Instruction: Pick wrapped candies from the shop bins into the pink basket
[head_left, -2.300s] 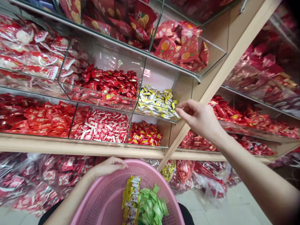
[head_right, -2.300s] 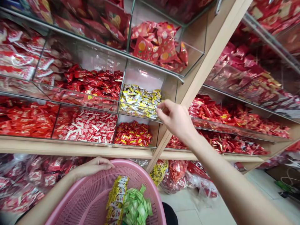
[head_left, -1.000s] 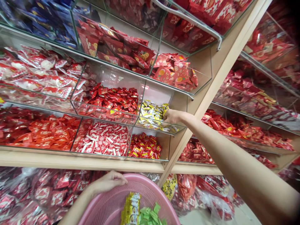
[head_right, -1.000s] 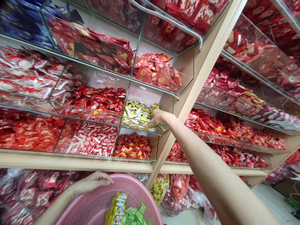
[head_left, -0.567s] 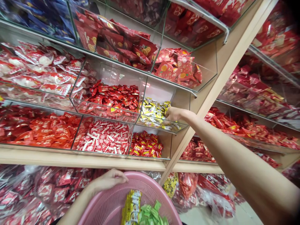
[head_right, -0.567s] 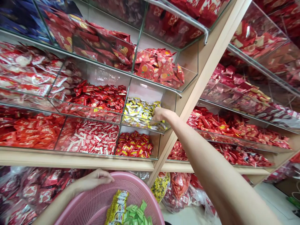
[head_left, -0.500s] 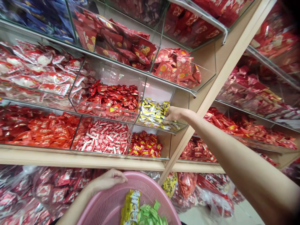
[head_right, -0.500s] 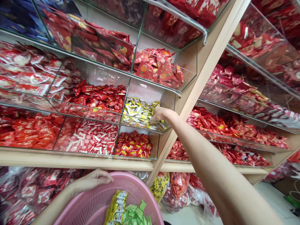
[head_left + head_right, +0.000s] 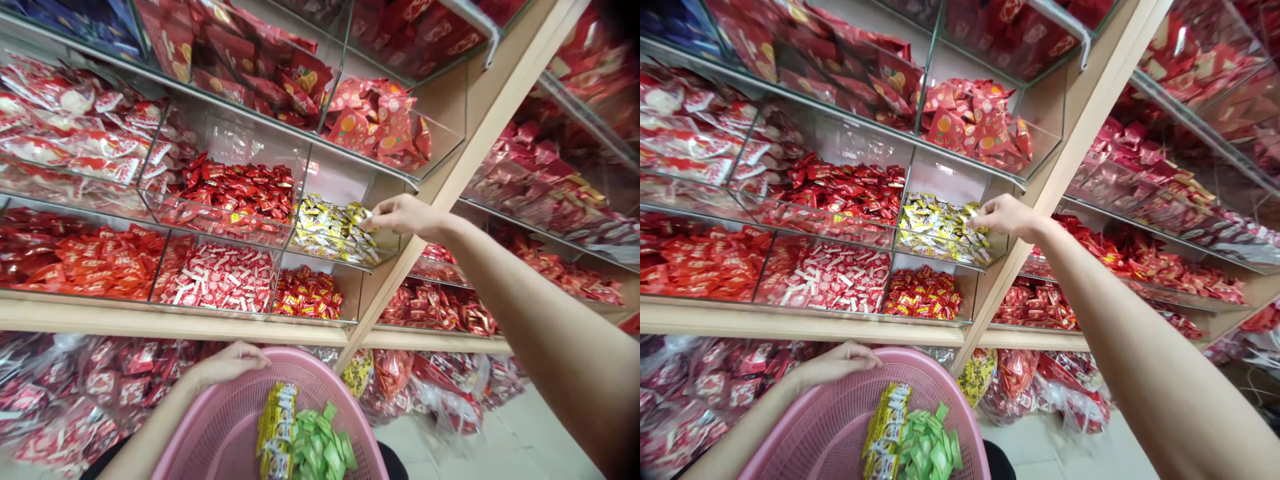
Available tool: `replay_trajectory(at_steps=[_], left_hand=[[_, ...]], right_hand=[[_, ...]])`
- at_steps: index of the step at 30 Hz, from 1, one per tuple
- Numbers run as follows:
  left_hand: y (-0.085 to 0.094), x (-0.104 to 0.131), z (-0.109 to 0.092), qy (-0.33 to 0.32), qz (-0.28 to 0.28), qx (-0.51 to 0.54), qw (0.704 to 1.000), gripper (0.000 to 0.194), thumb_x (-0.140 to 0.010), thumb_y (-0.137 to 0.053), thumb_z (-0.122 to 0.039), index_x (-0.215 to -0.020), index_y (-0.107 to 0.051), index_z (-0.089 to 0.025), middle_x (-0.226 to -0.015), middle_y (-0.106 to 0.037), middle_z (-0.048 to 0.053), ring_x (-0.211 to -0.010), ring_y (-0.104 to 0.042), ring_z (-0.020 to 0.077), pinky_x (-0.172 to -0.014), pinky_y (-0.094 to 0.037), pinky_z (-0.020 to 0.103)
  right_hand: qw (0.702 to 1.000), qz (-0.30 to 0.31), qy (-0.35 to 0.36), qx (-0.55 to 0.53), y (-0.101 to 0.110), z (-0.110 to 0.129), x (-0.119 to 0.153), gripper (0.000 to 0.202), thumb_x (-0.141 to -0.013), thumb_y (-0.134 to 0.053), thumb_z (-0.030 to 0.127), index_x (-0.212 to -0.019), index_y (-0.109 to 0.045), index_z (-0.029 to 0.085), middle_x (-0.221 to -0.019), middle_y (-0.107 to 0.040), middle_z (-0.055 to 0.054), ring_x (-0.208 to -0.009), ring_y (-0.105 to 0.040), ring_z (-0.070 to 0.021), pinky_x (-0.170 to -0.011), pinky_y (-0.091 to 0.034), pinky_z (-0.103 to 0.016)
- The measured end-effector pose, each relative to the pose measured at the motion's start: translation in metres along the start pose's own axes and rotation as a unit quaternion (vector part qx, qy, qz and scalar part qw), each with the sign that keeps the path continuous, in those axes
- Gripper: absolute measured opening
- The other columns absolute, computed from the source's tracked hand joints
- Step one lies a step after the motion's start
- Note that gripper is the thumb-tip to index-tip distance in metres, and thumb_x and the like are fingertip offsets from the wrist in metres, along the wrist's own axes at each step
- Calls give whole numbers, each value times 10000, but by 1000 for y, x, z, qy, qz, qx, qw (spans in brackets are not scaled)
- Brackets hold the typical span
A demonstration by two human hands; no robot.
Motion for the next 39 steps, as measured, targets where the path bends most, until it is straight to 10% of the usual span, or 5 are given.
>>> replay_trajectory(at_steps=[6,15,19,39], left_hand=[[-2,0,-3,3,9,3,1000,397,-736,-632,-490,-947,-731,-168,-1007,-725,61,-957,-627,209,-885,-439,297],[-3,-1,-2,12,15,-1,1000,348,-751,-636,-433,-965,-726,-174,-1021,-721,57,-973,-622,203,-877,-439,287],[-3,0,0,14,13,1,1000,334,-757,-633,-412,-968,-725,-171,-1020,-721,59,-961,-625,196,-869,-441,282],[-3,1,1,9,13,-17,1000,341,-768,-612,-418,-975,-722,-171,-1005,-724,53,-951,-627,198,-850,-447,280]], right_hand=[[986,51,118,-104,-39,30,95,270,-758,-635,437,-735,-587,172,-576,-394,50,-517,-336,-80,-473,-247,-236],[956,262,133,12,-275,-5,216,75,-760,-609,240,-798,-594,177,-806,-600,-20,-751,-540,-147,-638,-372,-238],[947,286,126,69,-336,-11,236,118,-753,-610,255,-847,-595,184,-920,-632,-46,-833,-575,-184,-637,-375,-247],[954,268,128,51,-345,5,237,195,-796,-633,340,-934,-594,209,-956,-619,-19,-889,-576,-179,-666,-376,-253]])
Point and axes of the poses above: each hand's wrist, its own x-axis away from the middle knuckle, its own y-axis out of the back of the hand, z = x × y, the point moved 10 cm from there along -x, towards the middle knuckle
